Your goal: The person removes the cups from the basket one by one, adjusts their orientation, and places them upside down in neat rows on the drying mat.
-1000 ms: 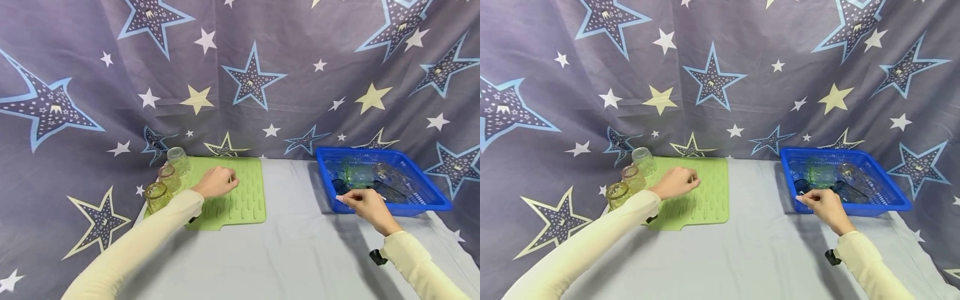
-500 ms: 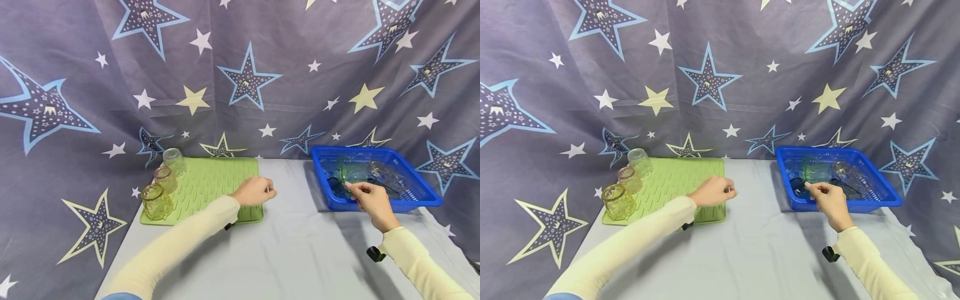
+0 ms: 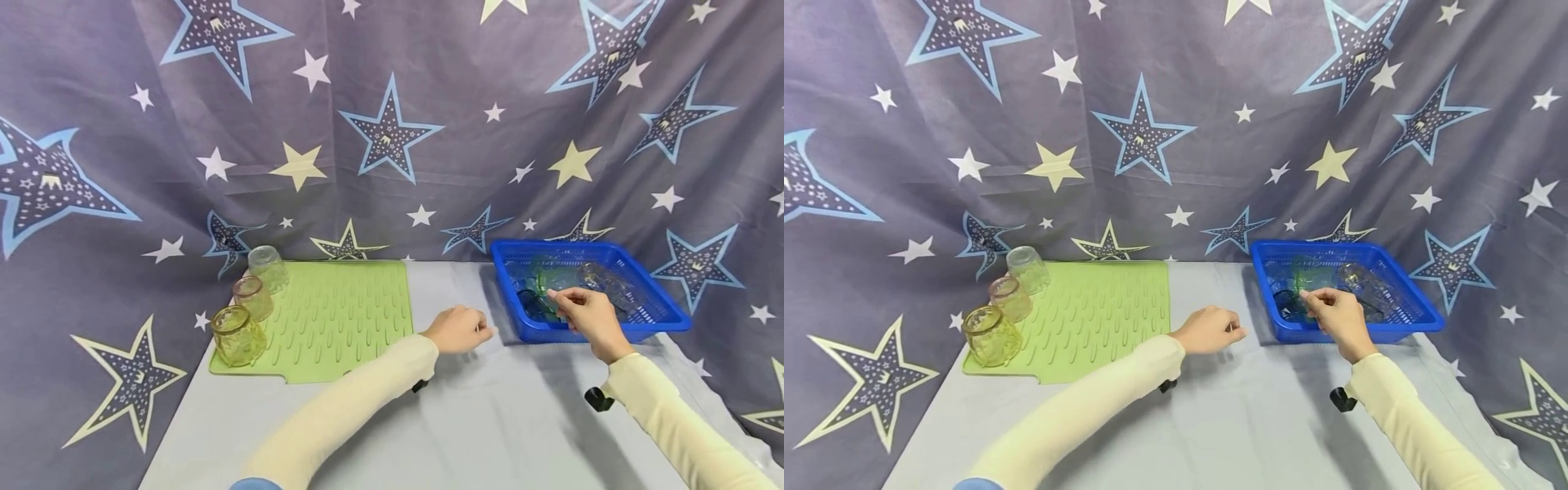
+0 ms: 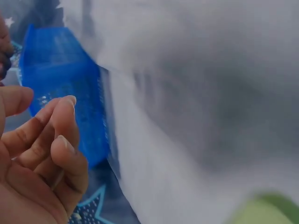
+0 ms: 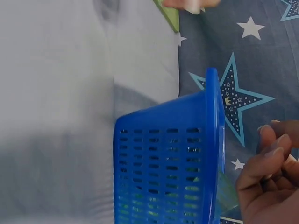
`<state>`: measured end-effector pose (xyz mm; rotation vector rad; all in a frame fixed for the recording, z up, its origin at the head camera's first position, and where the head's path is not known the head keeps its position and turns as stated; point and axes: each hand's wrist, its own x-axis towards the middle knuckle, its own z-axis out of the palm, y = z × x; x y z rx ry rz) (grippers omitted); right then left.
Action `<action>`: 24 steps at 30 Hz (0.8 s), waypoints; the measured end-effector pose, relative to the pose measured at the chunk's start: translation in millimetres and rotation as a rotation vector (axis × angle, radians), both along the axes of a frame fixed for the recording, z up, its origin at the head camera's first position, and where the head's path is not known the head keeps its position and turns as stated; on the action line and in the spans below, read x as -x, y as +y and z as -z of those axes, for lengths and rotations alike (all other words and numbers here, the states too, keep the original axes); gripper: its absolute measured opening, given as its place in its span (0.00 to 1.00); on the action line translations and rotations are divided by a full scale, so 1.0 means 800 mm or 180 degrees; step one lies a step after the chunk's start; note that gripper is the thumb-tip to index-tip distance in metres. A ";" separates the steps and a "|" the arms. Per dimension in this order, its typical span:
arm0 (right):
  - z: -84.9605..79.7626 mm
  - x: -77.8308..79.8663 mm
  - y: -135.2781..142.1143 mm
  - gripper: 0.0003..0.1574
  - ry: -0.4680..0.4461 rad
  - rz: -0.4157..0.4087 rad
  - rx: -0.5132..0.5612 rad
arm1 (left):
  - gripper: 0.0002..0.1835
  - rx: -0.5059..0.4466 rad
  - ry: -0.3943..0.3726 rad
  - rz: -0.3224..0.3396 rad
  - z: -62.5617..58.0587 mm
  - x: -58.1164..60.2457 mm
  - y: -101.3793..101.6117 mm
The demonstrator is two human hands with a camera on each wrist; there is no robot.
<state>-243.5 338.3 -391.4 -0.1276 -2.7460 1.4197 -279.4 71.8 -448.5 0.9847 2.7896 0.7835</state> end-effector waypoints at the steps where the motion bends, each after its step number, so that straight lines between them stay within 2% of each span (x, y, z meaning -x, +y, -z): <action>1: 0.000 0.000 0.000 0.39 -0.0004 0.0001 -0.0010 | 0.18 -0.0036 -0.0033 -0.0037 -0.001 0.001 0.008; 3: 0.001 0.000 0.002 0.40 -0.0001 0.0022 -0.0045 | 0.20 -0.0139 -0.0149 -0.0123 -0.002 0.002 0.024; 7: 0.003 0.002 0.007 0.41 0.0030 0.0071 -0.0090 | 0.25 -0.0430 -0.0565 -0.0306 -0.004 -0.001 0.054; 11: 0.004 0.006 0.010 0.38 0.0041 0.0079 -0.0106 | 0.28 -0.0636 -0.0847 -0.0602 0.000 -0.005 0.073; 17: 0.004 0.016 0.014 0.38 0.0094 0.0109 -0.0158 | 0.24 -0.1006 -0.1184 -0.1054 0.004 -0.005 0.081; 24: -0.002 0.033 0.031 0.31 0.0313 0.0249 -0.0547 | 0.22 -0.1148 -0.1369 -0.1228 -0.002 -0.008 0.087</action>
